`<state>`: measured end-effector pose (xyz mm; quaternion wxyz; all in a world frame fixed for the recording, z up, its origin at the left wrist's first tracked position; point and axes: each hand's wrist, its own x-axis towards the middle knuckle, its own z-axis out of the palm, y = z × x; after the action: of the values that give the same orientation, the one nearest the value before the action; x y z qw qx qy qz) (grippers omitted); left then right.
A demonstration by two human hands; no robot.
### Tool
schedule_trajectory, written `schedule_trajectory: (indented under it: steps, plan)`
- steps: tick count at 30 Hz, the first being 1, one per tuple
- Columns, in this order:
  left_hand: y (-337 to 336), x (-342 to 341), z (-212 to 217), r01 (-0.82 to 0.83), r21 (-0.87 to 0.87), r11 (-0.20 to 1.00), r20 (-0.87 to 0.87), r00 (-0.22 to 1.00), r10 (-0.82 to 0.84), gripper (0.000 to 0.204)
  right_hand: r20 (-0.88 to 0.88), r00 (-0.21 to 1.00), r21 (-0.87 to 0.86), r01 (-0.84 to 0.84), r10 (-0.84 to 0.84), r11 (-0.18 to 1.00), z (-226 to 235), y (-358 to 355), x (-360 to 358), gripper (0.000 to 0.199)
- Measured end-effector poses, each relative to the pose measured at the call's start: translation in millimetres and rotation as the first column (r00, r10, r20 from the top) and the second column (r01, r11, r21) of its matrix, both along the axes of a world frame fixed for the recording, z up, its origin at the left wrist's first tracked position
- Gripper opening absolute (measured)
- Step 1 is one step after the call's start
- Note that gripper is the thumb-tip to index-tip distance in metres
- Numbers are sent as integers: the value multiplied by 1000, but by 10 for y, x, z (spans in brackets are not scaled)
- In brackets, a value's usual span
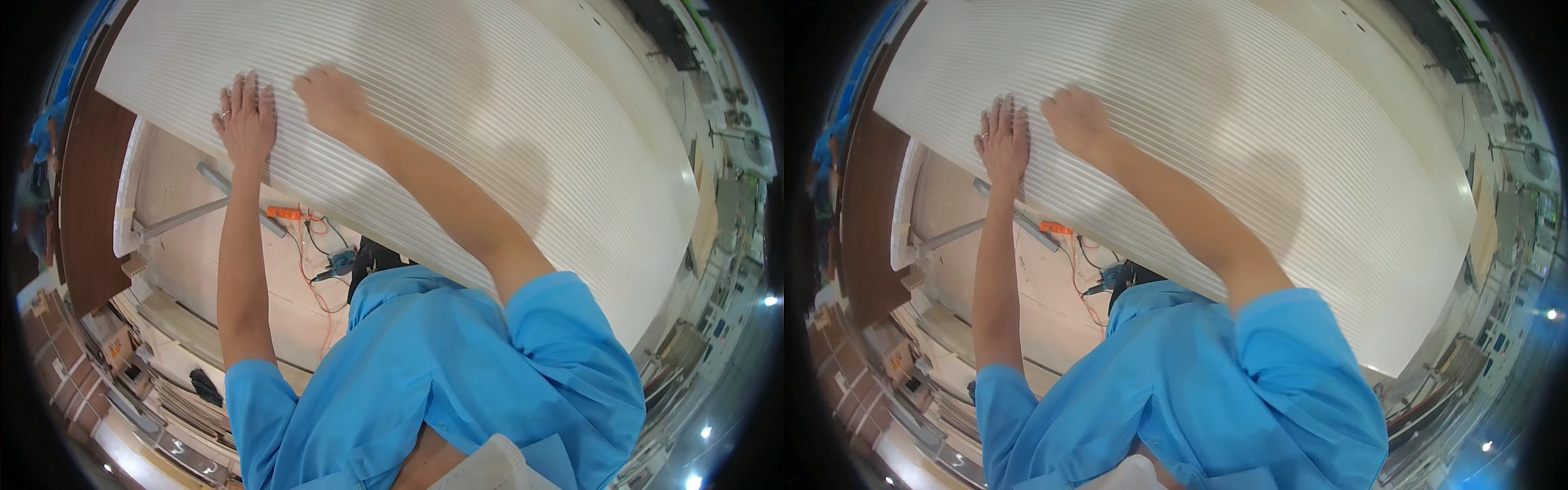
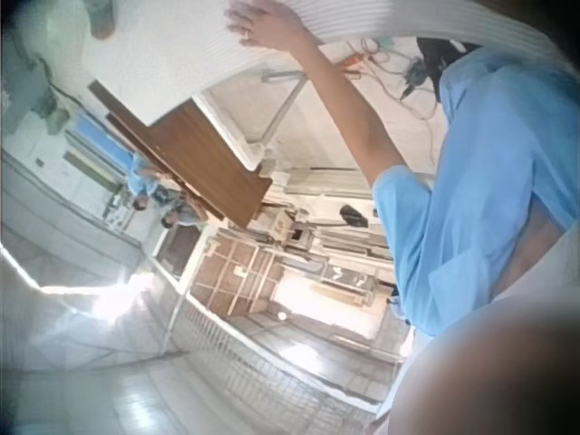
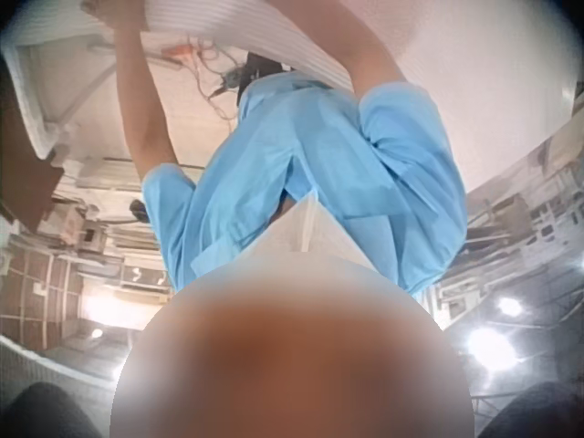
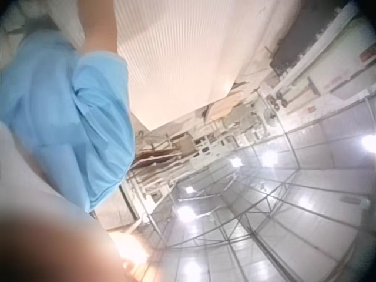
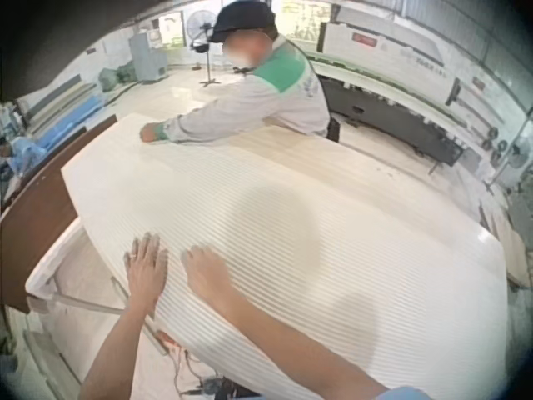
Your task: The person sands a large white ribbed panel on a workbench using a sanding block. They move the block back and forth across the surface, occasionally repositioning their hands and the panel to reach different areas.
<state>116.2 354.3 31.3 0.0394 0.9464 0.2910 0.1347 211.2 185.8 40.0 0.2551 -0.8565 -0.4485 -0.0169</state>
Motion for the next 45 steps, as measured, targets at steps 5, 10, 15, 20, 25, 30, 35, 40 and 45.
schedule_trajectory:
  steps: [5, 10, 15, 20, 25, 30, 35, 40, 45]
  plan:
    - [1, 14, 12, 10, -39, 999, -6, 1000, -11, 61, -11, 994, -186, 101, -105, 977, 161, -2135, -395, 19]
    - [27, 44, 8, -11, -62, 998, -19, 1000, 9, 62, -42, 976, -90, 207, -212, 974, 395, -3407, -627, 8]
    - [-6, 58, 43, -4, -49, 999, 0, 1000, 4, 62, -214, 922, 14, 334, -323, 943, 427, -3626, -613, 8]
    - [-51, 57, 31, -2, -19, 1000, 24, 1000, 2, 59, -3, 975, -100, 222, -223, 970, 438, -3300, -526, 11]
    - [-92, 56, 0, -14, 18, 1000, 80, 997, 12, 56, 100, 992, -24, 85, -82, 996, 230, -2007, -272, 14]
    - [-144, 24, 27, -4, -24, 1000, 145, 989, 7, 48, 155, 988, 112, -30, 12, 993, -8, 273, 252, 17]
    - [-103, 4, 41, 4, -66, 998, 171, 985, 7, 45, 111, 982, 108, -165, 153, 980, 21, 1574, 629, 16]
    - [-78, 8, -47, 22, -44, 999, 241, 970, -11, 46, 180, 974, -9, -140, 139, 990, -141, -234, 420, 17]
    - [-128, 36, -51, 24, -26, 999, 198, 980, -19, 48, 230, 973, -208, 48, 1, 977, 354, -2779, -304, 14]
